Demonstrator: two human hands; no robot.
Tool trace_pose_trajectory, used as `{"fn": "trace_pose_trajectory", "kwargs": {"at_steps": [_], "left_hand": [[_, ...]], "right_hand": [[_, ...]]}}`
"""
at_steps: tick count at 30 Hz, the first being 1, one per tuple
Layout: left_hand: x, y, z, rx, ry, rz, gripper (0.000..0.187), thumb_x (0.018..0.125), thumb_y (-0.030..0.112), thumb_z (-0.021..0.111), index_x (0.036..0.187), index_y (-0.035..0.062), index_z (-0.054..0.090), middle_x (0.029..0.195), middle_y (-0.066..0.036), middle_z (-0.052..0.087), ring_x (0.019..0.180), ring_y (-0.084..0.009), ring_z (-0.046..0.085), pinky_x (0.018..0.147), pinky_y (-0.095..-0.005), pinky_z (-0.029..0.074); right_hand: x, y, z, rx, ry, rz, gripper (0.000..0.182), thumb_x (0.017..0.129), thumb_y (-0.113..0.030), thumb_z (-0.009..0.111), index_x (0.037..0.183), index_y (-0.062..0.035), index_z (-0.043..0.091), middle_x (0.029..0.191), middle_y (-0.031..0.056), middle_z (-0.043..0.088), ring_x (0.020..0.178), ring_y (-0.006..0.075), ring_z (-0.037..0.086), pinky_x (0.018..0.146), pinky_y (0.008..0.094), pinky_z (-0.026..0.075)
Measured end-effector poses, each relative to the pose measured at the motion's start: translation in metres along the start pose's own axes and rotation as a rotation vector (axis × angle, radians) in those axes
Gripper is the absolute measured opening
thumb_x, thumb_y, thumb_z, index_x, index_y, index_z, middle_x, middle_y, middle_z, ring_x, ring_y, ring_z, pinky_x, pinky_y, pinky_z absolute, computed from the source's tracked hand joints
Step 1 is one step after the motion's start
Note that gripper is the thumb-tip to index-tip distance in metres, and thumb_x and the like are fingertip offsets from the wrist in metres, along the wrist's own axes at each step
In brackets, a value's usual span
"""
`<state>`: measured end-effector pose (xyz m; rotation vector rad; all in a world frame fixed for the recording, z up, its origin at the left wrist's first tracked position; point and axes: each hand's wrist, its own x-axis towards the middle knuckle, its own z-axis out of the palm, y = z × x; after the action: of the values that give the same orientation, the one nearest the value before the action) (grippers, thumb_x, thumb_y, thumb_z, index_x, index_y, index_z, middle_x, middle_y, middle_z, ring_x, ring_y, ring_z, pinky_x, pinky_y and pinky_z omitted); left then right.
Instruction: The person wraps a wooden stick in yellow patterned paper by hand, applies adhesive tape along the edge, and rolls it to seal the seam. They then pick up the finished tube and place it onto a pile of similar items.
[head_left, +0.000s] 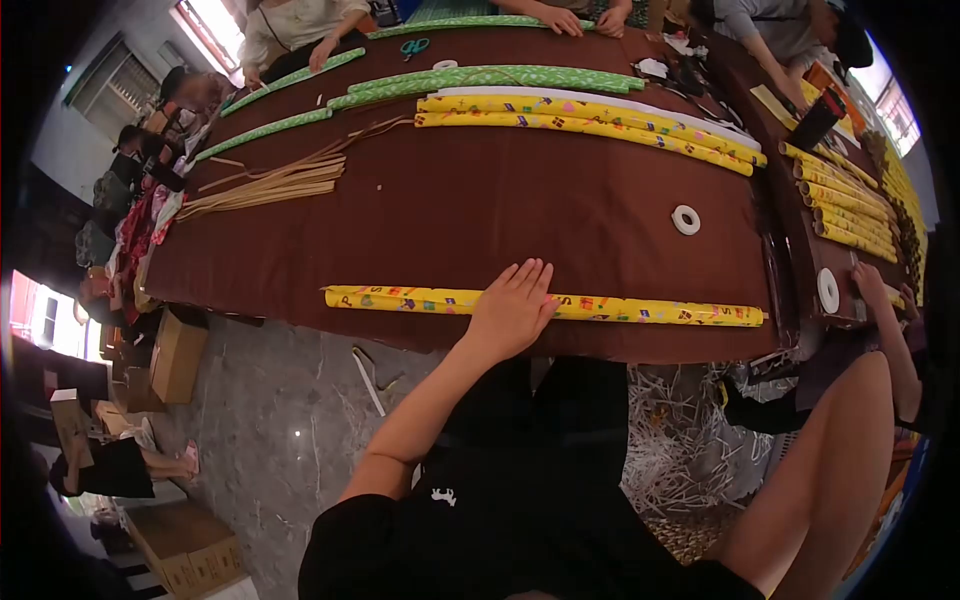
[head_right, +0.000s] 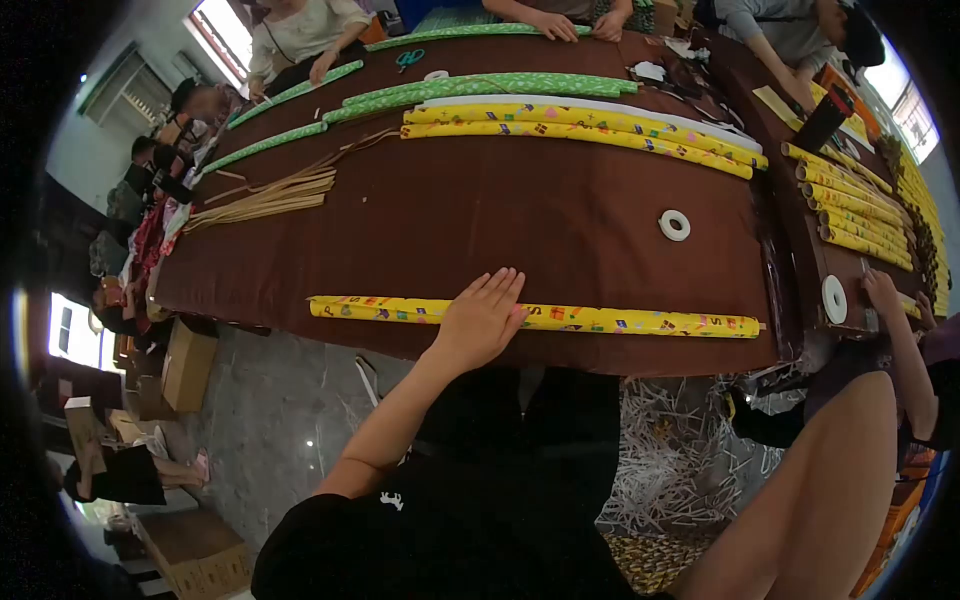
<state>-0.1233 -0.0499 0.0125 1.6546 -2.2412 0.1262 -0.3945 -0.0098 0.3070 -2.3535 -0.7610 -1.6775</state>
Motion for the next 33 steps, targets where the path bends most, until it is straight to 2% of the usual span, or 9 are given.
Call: {"fn": "trace_pose_trajectory", "kwargs": {"at_steps": [19, 33], "left_hand": [[0.0, -0.001, 0.002, -0.008, -0.021, -0.009, 0.053, 0.103, 0.037, 0.039, 0.137, -0.0019, 0.051, 0.137, -0.017, 0.057, 0.131, -0.0256, 0.051, 0.114, -0.0388, 0.034], [0.0, -0.002, 0.002, 0.01, 0.002, 0.022, 0.049, 0.102, 0.033, 0.044, 0.134, -0.0033, 0.053, 0.135, -0.018, 0.058, 0.129, -0.0271, 0.053, 0.113, -0.0396, 0.036]], "right_hand": [[-0.005, 0.014, 0.006, -0.108, 0.004, -0.019, 0.029, 0.098, -0.028, 0.056, 0.116, -0.0077, 0.065, 0.114, 0.0056, 0.066, 0.104, 0.0199, 0.059, 0.088, 0.0326, 0.045], [-0.001, 0.017, 0.014, -0.181, 0.062, -0.059, 0.031, 0.099, -0.032, 0.052, 0.118, -0.0103, 0.063, 0.119, 0.0052, 0.064, 0.112, 0.0211, 0.056, 0.095, 0.0357, 0.042]]}}
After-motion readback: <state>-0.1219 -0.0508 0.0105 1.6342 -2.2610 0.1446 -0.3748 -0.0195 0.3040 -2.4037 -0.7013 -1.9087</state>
